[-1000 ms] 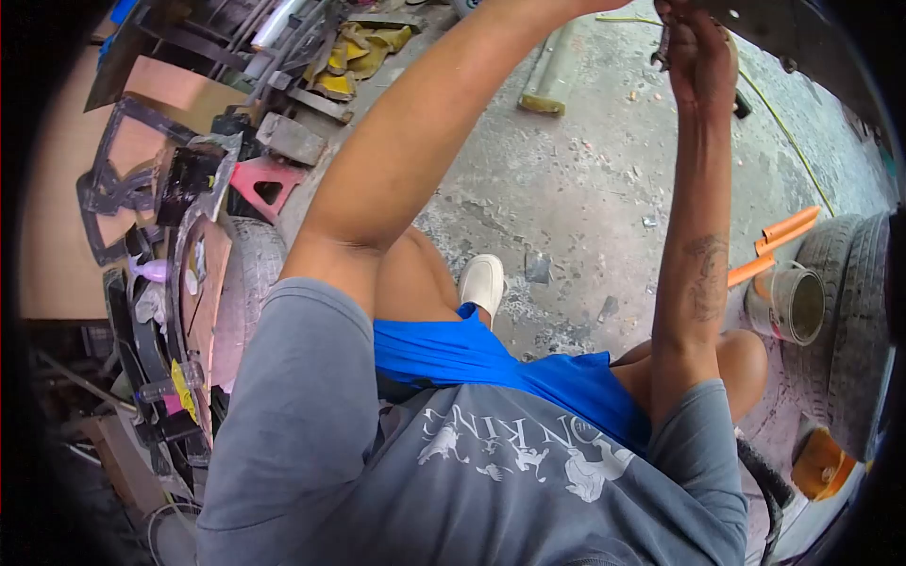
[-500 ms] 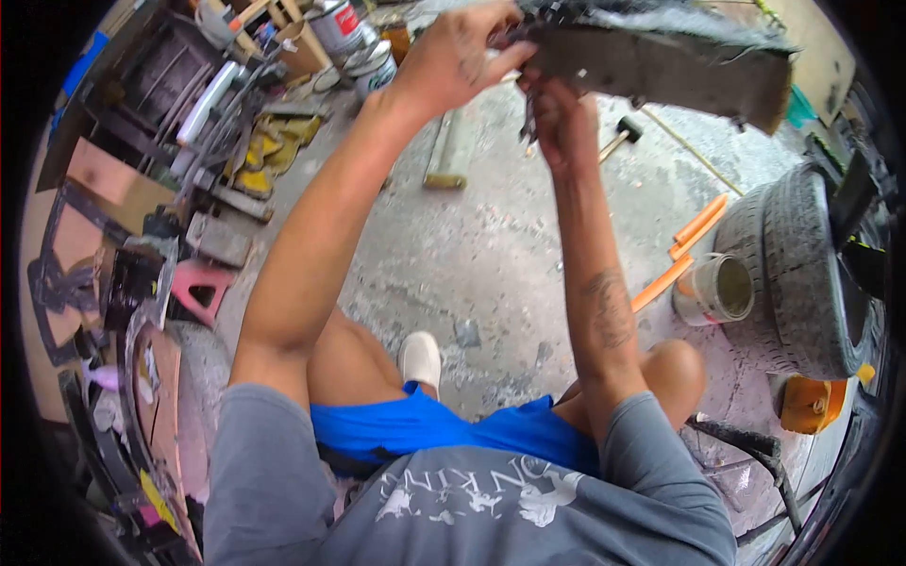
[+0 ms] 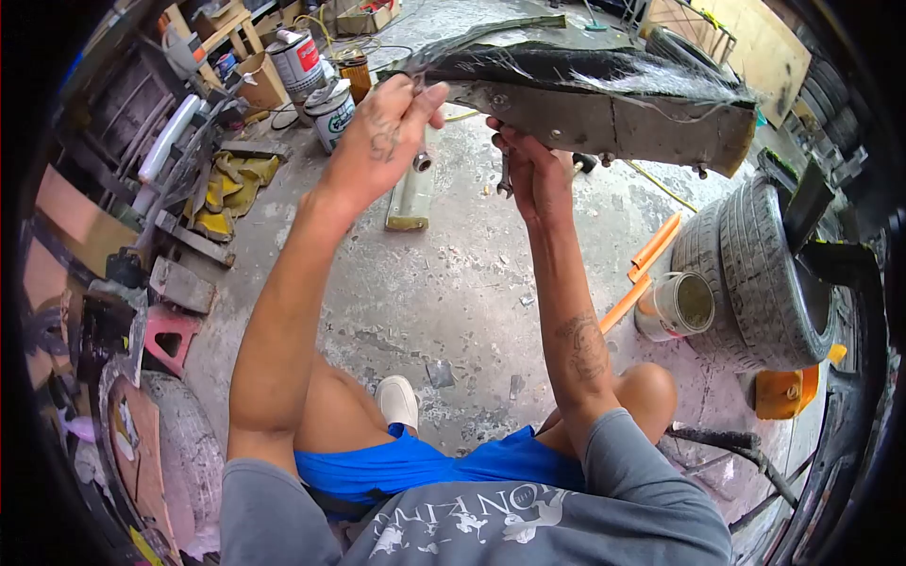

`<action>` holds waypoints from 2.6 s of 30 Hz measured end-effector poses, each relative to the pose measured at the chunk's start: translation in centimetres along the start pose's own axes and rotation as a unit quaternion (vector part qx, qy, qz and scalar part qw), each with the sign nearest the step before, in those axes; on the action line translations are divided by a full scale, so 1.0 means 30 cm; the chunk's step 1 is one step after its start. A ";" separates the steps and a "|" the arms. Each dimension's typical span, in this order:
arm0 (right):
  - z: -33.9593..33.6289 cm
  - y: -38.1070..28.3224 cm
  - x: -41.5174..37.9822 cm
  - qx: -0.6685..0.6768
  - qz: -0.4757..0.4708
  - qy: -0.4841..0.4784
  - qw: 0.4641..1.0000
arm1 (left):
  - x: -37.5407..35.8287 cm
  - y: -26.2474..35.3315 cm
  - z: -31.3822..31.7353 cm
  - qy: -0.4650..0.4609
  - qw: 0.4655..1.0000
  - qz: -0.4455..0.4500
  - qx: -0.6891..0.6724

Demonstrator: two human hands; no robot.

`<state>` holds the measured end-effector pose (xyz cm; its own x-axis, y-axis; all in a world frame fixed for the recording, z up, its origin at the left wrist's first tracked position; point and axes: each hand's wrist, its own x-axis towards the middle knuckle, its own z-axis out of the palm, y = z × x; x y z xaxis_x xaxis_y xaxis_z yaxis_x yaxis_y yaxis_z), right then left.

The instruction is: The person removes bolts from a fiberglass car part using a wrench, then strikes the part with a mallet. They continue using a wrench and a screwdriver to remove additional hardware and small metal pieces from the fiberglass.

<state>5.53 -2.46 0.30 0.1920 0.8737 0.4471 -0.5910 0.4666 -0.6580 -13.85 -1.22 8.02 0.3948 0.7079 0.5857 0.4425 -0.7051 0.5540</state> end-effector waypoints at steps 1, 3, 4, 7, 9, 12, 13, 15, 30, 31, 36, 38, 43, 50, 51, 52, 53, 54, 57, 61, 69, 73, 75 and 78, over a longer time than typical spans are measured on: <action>0.004 0.000 0.001 0.003 -0.010 -0.008 1.000 | -0.010 -0.008 -0.002 -0.008 1.000 0.005 -0.004; 0.006 0.002 0.010 0.003 -0.021 0.007 1.000 | -0.028 -0.035 -0.002 -0.013 0.998 0.041 0.037; -0.002 -0.001 0.011 -0.086 -0.009 0.023 0.996 | -0.040 -0.045 -0.003 -0.043 0.998 -0.005 0.052; -0.053 0.044 0.010 -0.209 -0.046 0.067 0.975 | -0.083 -0.170 0.050 -0.120 0.986 -0.019 0.116; -0.042 0.056 0.002 -0.113 -0.029 0.072 0.991 | -0.170 -0.348 0.149 -0.189 0.980 -0.039 0.050; -0.008 0.025 0.002 -0.039 -0.020 0.061 0.997 | -0.362 -0.528 0.361 -0.347 0.922 -0.170 0.015; -0.006 0.016 -0.001 -0.040 -0.018 0.057 0.997 | -0.436 -0.567 0.432 -0.417 0.887 -0.198 0.033; -0.007 0.004 0.001 -0.009 0.004 0.023 1.000 | -0.653 -0.683 0.584 -0.544 0.783 -0.281 0.106; -0.149 0.037 -0.102 -0.047 0.019 0.024 0.998 | -0.571 -0.659 1.251 -0.506 0.825 -0.221 0.122; -0.175 0.008 -0.098 -0.055 0.019 0.020 0.998 | -0.589 -0.791 1.381 -0.330 0.926 -0.139 0.118; -0.319 -0.230 -0.098 -0.026 0.100 0.067 0.992 | -0.315 -0.877 1.617 -0.257 0.942 -0.194 0.098; -0.344 -0.268 -0.089 -0.026 0.141 0.060 0.988 | -0.264 -0.877 1.680 -0.278 0.931 -0.213 0.106; -0.349 -0.267 -0.108 -0.071 0.100 0.088 0.989 | -0.258 -0.863 1.760 -0.289 0.923 -0.231 0.100; -0.355 -0.249 -0.118 -0.140 0.074 0.154 0.975 | -0.296 -0.754 1.783 -0.280 0.931 -0.228 0.053; -0.350 -0.237 -0.120 -0.164 0.062 0.160 0.971 | -0.310 -0.741 1.777 -0.279 0.931 -0.230 0.048; -0.322 -0.244 -0.110 -0.161 0.055 0.193 0.966 | -0.328 -0.720 1.759 -0.276 0.931 -0.233 0.048; -0.296 -0.253 -0.102 -0.160 0.048 0.226 0.960 | -0.343 -0.703 1.732 -0.276 0.930 -0.237 0.046; -0.299 -0.244 -0.104 -0.150 0.009 0.209 0.966 | -0.360 -0.689 1.708 -0.274 0.929 -0.243 0.044; -0.268 -0.238 -0.091 -0.050 0.015 0.285 0.957 | -0.403 -0.662 1.683 -0.268 0.929 -0.252 0.043; -0.244 -0.239 -0.078 -0.077 -0.004 0.288 0.954 | -0.382 -0.650 1.733 -0.254 0.936 -0.240 0.042; -0.146 -0.289 -0.098 -0.030 0.040 0.298 0.953 | -0.359 -0.606 1.748 -0.281 0.937 -0.206 0.027; -0.037 -0.266 -0.122 -0.046 0.043 0.234 0.970 | -0.369 -0.625 1.695 -0.297 0.933 -0.200 0.038; -0.046 -0.200 -0.147 -0.097 0.067 0.204 0.972 | -0.418 -0.629 1.660 -0.304 0.929 -0.204 0.050; -0.065 -0.159 -0.174 -0.110 0.092 0.201 0.969 | -0.468 -0.644 1.662 -0.309 0.926 -0.208 0.056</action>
<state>8.88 -8.97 -0.07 0.4156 0.9071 0.0673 -0.4720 0.2783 -0.8365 12.22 4.49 -40.42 0.5409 0.8302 -0.1345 0.7276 -0.3818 0.5699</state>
